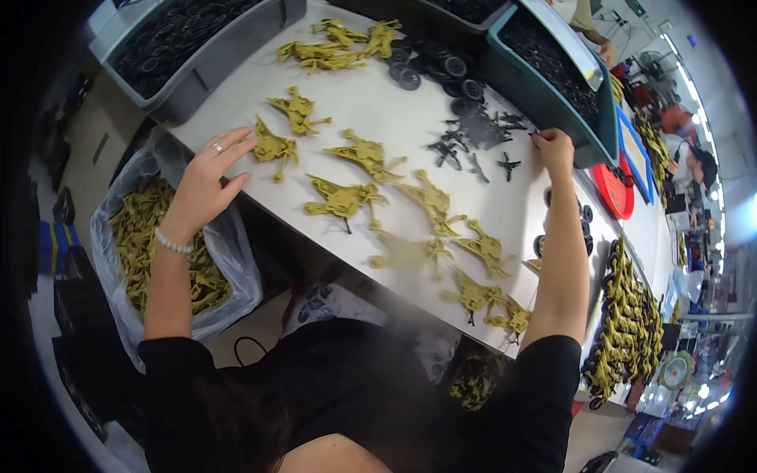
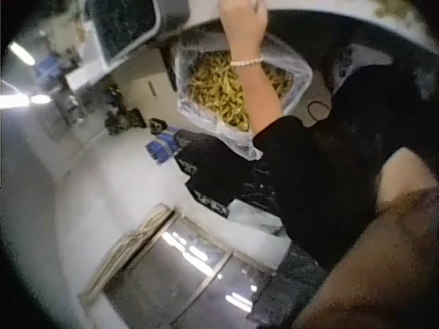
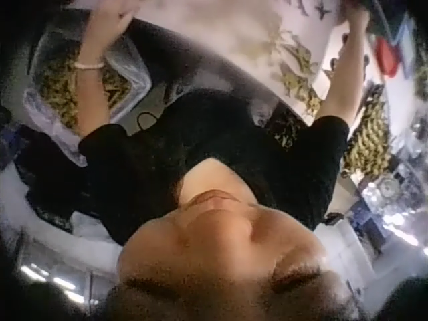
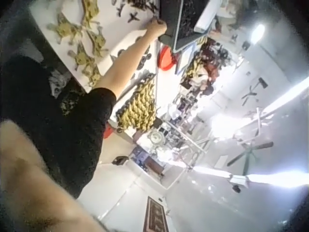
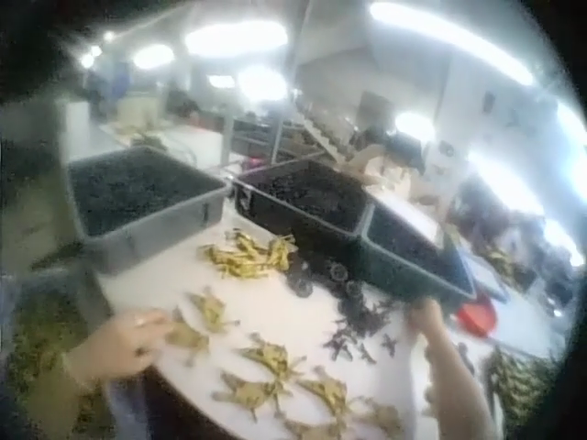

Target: The person assembles a toy motorcycle by hand at a workbench, attaching plastic wheels to a toy motorcycle body using plastic axles from parts bins.

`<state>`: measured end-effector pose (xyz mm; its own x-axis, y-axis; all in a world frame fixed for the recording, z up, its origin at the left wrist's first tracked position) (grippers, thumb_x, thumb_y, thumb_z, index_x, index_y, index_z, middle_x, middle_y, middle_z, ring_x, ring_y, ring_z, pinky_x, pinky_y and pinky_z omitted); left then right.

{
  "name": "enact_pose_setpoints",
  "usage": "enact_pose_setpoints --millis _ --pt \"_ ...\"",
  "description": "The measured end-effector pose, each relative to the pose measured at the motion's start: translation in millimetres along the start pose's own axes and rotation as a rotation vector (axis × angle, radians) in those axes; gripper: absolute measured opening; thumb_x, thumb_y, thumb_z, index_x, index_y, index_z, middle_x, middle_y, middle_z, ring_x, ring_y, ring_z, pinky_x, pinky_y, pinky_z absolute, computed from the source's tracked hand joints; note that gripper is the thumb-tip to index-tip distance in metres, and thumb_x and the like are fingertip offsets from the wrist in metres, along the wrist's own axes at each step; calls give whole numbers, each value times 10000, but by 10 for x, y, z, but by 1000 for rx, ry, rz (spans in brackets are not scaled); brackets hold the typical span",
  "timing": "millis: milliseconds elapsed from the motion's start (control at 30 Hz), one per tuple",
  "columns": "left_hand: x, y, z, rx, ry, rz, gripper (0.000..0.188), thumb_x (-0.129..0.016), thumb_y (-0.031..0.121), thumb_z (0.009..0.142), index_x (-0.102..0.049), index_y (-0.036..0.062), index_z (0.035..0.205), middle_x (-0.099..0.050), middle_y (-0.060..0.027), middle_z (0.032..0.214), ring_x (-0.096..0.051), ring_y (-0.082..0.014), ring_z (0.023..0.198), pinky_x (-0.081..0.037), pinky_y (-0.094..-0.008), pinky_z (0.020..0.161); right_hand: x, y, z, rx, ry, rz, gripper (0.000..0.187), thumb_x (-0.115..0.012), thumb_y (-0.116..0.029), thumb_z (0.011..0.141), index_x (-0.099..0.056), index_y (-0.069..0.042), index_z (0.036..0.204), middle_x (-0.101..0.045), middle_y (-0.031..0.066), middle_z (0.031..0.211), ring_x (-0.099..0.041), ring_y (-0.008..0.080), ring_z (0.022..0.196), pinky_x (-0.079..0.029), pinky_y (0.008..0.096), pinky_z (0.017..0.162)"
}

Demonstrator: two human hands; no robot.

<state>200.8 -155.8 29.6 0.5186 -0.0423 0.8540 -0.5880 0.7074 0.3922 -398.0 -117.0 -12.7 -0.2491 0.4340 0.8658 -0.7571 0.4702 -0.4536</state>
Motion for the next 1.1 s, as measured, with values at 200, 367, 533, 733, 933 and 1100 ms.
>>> enact_pose_setpoints --millis 200,367,533,733,933,1100 --pt "-56 -74 131 -155 -89 61 490 -671 23 750 -576 32 1231 -501 -138 1374 -433 -325 1305 -347 -414 1084 184 -282 -305 20 -30 587 274 -678 -120 830 -662 -8 1080 -670 46 871 -603 118 741 -497 255 707" --pt "-155 -245 203 -98 -146 156 505 -609 10 768 -551 58 1267 -457 -139 1414 -364 -324 1364 -295 -443 1115 293 -1300 -1038 12 -531 1236 252 -595 -62 919 -614 -16 1167 -653 45 961 -612 120 824 -507 261 795" --pt "-143 -253 255 -226 -67 80 355 -632 35 768 -657 42 1122 -593 -141 1137 -533 -301 1125 -380 -432 994 177 -1841 -1559 -15 -731 1317 98 -618 -56 907 -625 -58 1005 -648 36 905 -628 131 829 -520 268 785" --pt "-167 -233 161 -278 2 7 338 -702 105 748 -685 54 1082 -570 -112 994 -531 -291 994 -420 -391 901 4 -2297 -1851 32 -929 1323 269 -608 -17 887 -630 -22 1155 -637 6 912 -618 96 863 -508 232 823" --pt "-179 -176 127 -289 -14 14 366 -712 241 783 -686 70 1105 -582 -98 1006 -544 -267 963 -447 -358 847 -183 -2678 -2013 194 -900 962 121 -611 -13 898 -625 38 1007 -664 65 917 -663 146 828 -527 256 799" --pt "-209 -156 82 -358 47 60 340 -699 244 798 -693 106 1108 -586 -79 991 -545 -259 945 -445 -364 837 -418 -3082 -2231 369 -776 672 190 -667 -104 835 -684 -5 996 -696 80 857 -648 157 766 -516 294 727"
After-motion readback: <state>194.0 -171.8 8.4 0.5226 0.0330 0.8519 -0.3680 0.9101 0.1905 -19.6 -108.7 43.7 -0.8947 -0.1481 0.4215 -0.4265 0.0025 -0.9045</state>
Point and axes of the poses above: each hand's wrist, its own z-axis towards the middle knuckle, its own x-axis out of the back of the hand, y = z × x, the point moved 2 cm from there along z, towards the middle knuckle
